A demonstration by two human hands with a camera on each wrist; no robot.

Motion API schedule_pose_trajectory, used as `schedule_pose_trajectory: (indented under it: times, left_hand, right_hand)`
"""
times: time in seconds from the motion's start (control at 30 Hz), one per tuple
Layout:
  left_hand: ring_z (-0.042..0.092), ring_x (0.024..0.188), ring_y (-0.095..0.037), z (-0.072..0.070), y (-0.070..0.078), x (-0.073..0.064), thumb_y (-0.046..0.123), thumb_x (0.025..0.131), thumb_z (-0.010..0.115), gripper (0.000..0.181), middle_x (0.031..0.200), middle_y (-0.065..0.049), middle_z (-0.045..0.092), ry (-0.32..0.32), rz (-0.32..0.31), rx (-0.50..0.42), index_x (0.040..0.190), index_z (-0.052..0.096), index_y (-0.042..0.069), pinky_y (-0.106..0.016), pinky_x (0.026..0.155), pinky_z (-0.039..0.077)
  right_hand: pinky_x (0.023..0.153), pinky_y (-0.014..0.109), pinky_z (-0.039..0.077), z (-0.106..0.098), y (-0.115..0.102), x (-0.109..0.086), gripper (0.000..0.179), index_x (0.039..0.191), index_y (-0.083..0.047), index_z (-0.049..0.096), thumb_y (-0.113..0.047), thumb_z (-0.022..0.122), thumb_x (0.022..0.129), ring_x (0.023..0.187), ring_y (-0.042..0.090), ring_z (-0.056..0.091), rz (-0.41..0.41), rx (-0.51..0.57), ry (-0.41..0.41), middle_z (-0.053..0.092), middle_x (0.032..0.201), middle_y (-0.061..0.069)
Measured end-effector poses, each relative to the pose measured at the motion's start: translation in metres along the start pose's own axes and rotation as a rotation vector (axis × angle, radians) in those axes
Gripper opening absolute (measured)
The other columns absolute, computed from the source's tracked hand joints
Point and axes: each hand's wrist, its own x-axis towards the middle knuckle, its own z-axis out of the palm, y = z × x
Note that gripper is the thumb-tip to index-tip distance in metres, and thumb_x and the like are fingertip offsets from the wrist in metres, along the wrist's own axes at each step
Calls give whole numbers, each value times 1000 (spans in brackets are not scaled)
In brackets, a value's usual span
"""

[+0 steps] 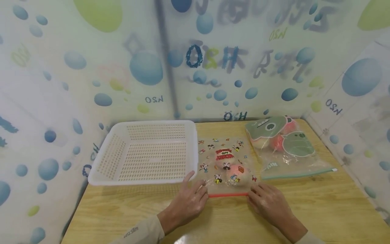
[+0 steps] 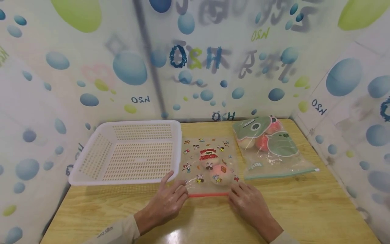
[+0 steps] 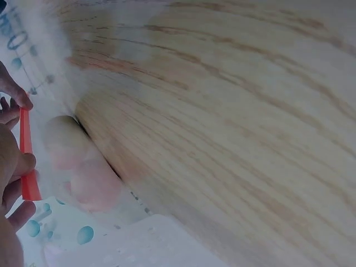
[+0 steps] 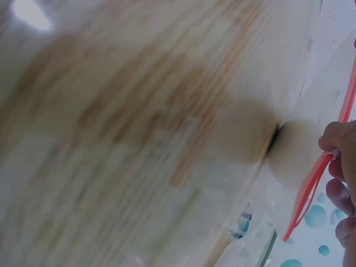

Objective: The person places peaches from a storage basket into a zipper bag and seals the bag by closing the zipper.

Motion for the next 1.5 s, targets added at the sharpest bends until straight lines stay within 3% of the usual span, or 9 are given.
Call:
schedule_pose_trajectory:
  times: [0.1,0.4,0.5,0.67,0.73,0.87,1.3,1.4,1.5]
  left_hand:
    - [63,105,-24,0,0,-1,7,93,40,33,94,-3,73,-20,-2,-2,85,72,11,-62,104,40]
    - [63,100,-23,2,2,-5,6,95,35,38,91,-3,72,7,27,33,83,71,12,-59,103,42]
    - [63,102,-22,0,4,-7,8,93,40,32,95,-3,73,-40,19,13,86,72,12,-58,107,39]
    - [63,103,-21,0,6,-9,4,96,33,40,98,-3,73,-87,18,17,89,72,13,-55,110,37]
    - [63,102,-21,1,6,-9,3,98,27,46,96,-3,72,-83,23,24,89,71,13,-54,110,38]
    - [62,100,-21,1,6,-10,3,95,31,41,95,-4,70,-99,35,29,89,70,13,-51,110,39]
    - [61,98,-21,2,7,-14,1,95,27,46,94,-4,69,-107,43,32,88,71,11,-47,110,40]
    - [61,97,-21,1,9,-14,3,96,32,40,96,-4,68,-109,58,14,90,70,11,-42,106,44]
    - [61,96,-20,0,11,-15,5,100,31,41,98,-2,68,-114,76,-31,93,71,12,-33,92,51]
  right_hand:
    - [58,42,56,-1,2,-3,59,79,-8,73,-35,31,110,69,24,63,5,-4,-11,67,84,5]
    - [60,43,58,-3,7,-12,63,80,-8,74,-39,28,110,75,27,67,47,-2,-40,69,87,8]
    - [59,42,57,-3,10,-15,61,78,-9,73,-39,29,110,74,25,65,48,6,-16,68,85,6]
    - [56,41,56,-5,14,-22,57,78,-11,71,-37,32,110,72,24,64,51,-1,2,67,84,4]
    - [55,41,56,-8,16,-25,57,78,-11,71,-38,32,109,71,24,64,59,-9,-5,67,84,4]
    - [52,40,55,-13,22,-30,57,77,-10,71,-38,32,110,68,24,64,78,-25,2,68,83,5]
    - [45,35,48,-16,29,-35,58,76,-11,69,-41,33,110,64,21,57,87,-43,5,62,81,3]
    - [47,36,47,-17,28,-33,61,75,-10,67,-42,29,110,66,22,56,98,-56,-34,61,81,4]
    - [56,41,49,-20,25,-27,60,77,-10,65,-41,25,109,73,26,57,123,-55,-103,60,84,6]
